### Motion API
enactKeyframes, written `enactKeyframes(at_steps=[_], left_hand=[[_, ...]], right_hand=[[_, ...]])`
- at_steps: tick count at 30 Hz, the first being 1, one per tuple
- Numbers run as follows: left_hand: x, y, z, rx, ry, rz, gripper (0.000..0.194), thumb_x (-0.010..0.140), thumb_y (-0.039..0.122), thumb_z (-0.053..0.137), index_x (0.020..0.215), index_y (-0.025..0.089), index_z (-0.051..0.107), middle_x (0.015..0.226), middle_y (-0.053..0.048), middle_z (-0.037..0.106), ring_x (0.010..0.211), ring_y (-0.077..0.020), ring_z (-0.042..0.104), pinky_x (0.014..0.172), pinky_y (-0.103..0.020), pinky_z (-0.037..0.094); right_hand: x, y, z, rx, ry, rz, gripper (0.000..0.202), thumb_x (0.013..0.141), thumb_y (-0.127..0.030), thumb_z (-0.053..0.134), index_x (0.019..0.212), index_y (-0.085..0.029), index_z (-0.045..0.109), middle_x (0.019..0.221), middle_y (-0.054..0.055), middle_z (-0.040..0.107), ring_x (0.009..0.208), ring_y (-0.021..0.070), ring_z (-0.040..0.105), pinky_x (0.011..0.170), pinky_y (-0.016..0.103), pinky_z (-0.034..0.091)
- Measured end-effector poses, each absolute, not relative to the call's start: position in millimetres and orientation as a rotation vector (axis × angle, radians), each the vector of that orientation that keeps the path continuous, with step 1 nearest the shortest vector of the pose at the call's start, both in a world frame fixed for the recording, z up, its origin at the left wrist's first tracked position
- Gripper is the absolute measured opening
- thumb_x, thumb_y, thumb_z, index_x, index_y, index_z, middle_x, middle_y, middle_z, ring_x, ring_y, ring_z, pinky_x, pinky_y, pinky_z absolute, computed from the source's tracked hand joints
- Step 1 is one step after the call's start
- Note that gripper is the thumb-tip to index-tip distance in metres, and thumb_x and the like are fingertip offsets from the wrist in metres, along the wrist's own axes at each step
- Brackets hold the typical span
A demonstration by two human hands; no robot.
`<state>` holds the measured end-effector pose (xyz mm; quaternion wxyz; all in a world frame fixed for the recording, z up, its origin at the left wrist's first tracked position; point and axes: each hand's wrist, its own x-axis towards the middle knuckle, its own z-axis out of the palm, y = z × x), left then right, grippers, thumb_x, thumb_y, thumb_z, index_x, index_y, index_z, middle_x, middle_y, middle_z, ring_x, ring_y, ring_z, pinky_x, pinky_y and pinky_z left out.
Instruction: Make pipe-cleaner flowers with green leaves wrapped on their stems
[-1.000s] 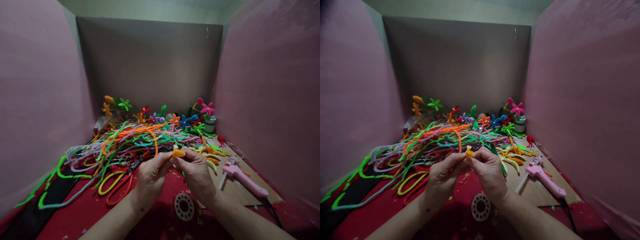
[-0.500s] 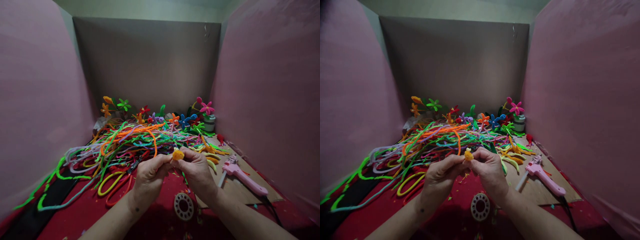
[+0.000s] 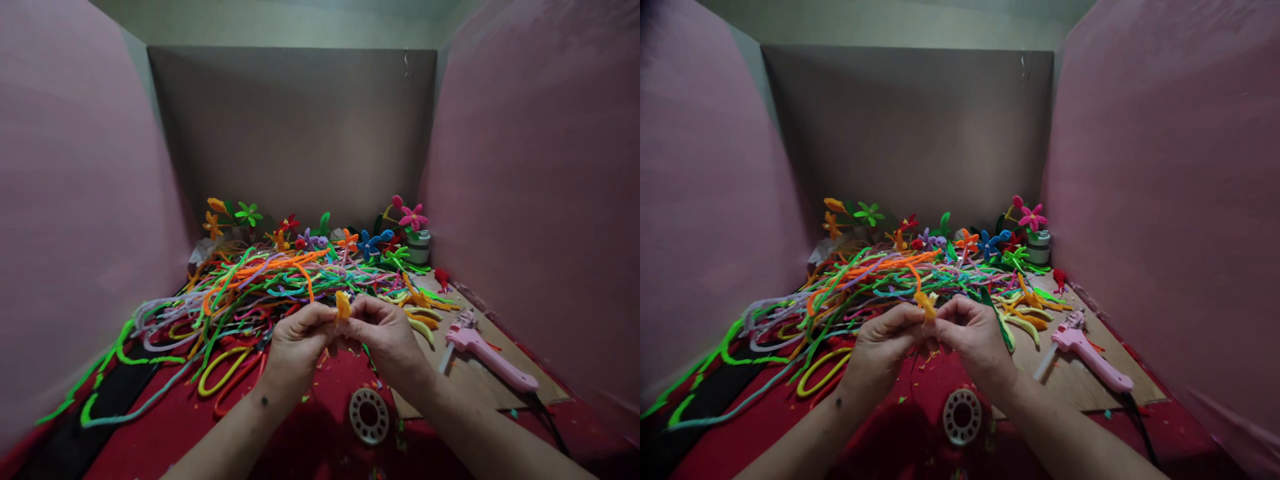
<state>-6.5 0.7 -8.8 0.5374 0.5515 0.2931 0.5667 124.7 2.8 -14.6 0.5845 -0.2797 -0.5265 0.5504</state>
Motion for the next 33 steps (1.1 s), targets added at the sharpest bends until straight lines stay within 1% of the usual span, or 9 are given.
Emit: enactKeyframes(at_steps=[4,10,16,21,27,33], left_hand=[[-9.5,4.1,-6.4,1.222,0.621,1.244,0.005,0.067,0.010,0.067,0.068,0.015,0.065,0.057,-0.001,0.065,0.048,-0.0127,0.058,0.044,-0.021,0.043],[-9.6,4.3,-7.1,1.171,0.600,1.227,0.005,0.067,0.010,0.068,0.069,0.014,0.066,0.061,-0.002,0.067,0.048,-0.0117,0.059,0.044,-0.021,0.043],[-7.2,1.8,-8.6,1.233,0.659,1.281,0.004,0.067,0.012,0.069,0.068,0.014,0.066,0.056,-0.001,0.064,0.050,-0.0127,0.059,0.045,-0.022,0.043],[-6.8,-0.2,-9.5,1.288,0.667,1.354,0.006,0.066,0.014,0.070,0.065,0.016,0.065,0.056,0.000,0.064,0.048,-0.0132,0.058,0.045,-0.023,0.043],[-6.1,-2.3,-10.5,1.272,0.684,1.419,0.012,0.060,0.008,0.072,0.063,0.018,0.065,0.057,0.002,0.065,0.050,-0.0117,0.058,0.049,-0.023,0.044],[-6.6,-3.4,-6.0,1.199,0.655,1.340,0.009,0.063,0.011,0.071,0.062,0.017,0.064,0.055,0.001,0.063,0.049,-0.0121,0.057,0.047,-0.023,0.044]], right_hand=[[124.0,0.8,-9.8,-0.601,-1.229,1.325,0.015,0.067,-0.021,0.072,0.067,-0.015,0.058,0.052,-0.003,0.060,0.046,0.0079,0.052,0.044,0.019,0.036],[122.1,-3.9,-5.6,-0.610,-1.188,1.339,0.021,0.068,-0.028,0.070,0.063,-0.015,0.054,0.048,-0.002,0.058,0.043,0.0085,0.052,0.043,0.020,0.035],[123.6,-5.3,-3.3,-0.646,-1.166,1.329,0.024,0.065,-0.031,0.072,0.061,-0.015,0.055,0.047,-0.003,0.057,0.043,0.0085,0.050,0.043,0.020,0.035],[123.6,-6.7,-1.5,-0.612,-1.161,1.334,0.024,0.065,-0.031,0.072,0.060,-0.015,0.055,0.047,-0.003,0.056,0.044,0.0081,0.049,0.044,0.021,0.035],[123.3,-8.3,-2.6,-0.561,-1.191,1.329,0.021,0.068,-0.031,0.069,0.062,-0.016,0.055,0.049,-0.003,0.057,0.046,0.0089,0.052,0.046,0.022,0.038],[124.2,-7.7,-3.8,-0.508,-1.214,1.349,0.017,0.069,-0.027,0.069,0.064,-0.016,0.056,0.053,-0.003,0.056,0.050,0.0095,0.052,0.050,0.023,0.040]])
